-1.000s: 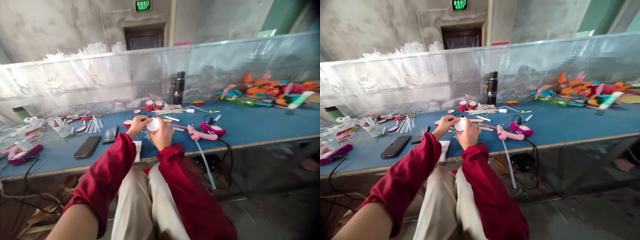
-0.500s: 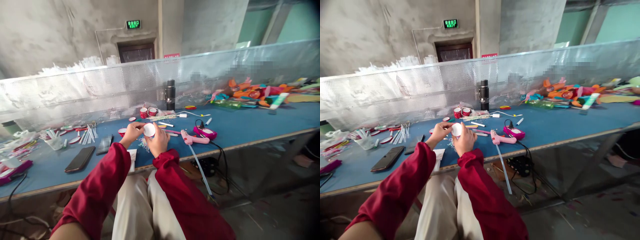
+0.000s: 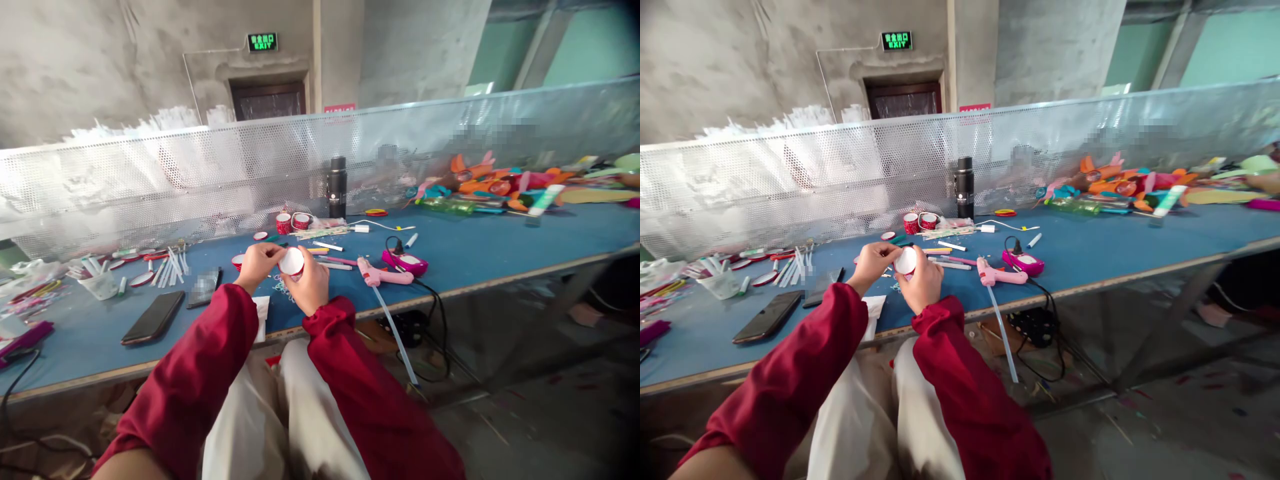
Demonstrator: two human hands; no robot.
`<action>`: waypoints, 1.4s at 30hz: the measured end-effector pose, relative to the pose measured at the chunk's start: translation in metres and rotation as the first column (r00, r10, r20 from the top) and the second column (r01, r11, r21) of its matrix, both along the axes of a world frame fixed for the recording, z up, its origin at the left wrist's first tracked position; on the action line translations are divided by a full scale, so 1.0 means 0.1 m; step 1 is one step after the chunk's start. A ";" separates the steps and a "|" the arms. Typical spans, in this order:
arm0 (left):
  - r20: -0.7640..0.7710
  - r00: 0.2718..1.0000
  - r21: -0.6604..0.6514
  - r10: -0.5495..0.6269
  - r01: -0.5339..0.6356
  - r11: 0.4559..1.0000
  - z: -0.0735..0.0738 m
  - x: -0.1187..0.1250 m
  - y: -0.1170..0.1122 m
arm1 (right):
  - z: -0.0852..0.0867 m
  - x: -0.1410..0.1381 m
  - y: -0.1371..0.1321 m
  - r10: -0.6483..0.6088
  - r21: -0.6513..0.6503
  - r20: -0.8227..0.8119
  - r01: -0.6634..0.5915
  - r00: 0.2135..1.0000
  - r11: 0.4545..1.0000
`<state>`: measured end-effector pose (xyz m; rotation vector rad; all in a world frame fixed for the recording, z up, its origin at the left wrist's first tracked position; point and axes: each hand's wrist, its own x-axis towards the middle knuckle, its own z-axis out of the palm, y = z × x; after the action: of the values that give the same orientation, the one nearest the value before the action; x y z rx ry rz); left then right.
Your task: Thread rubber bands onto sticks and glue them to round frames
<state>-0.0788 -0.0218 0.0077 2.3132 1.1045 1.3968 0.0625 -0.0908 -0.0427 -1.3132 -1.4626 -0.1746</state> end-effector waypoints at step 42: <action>0.344 0.912 -0.462 -0.223 0.371 0.805 0.03 0.04 -0.06 | 0.01 0.13 0.02 0.295 -0.038 -0.391 -0.336 0.872 0.941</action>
<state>-0.0746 -0.0281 0.0103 1.7474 0.8474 1.0831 0.0753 -0.0890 -0.0417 -1.0937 -1.3368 0.3629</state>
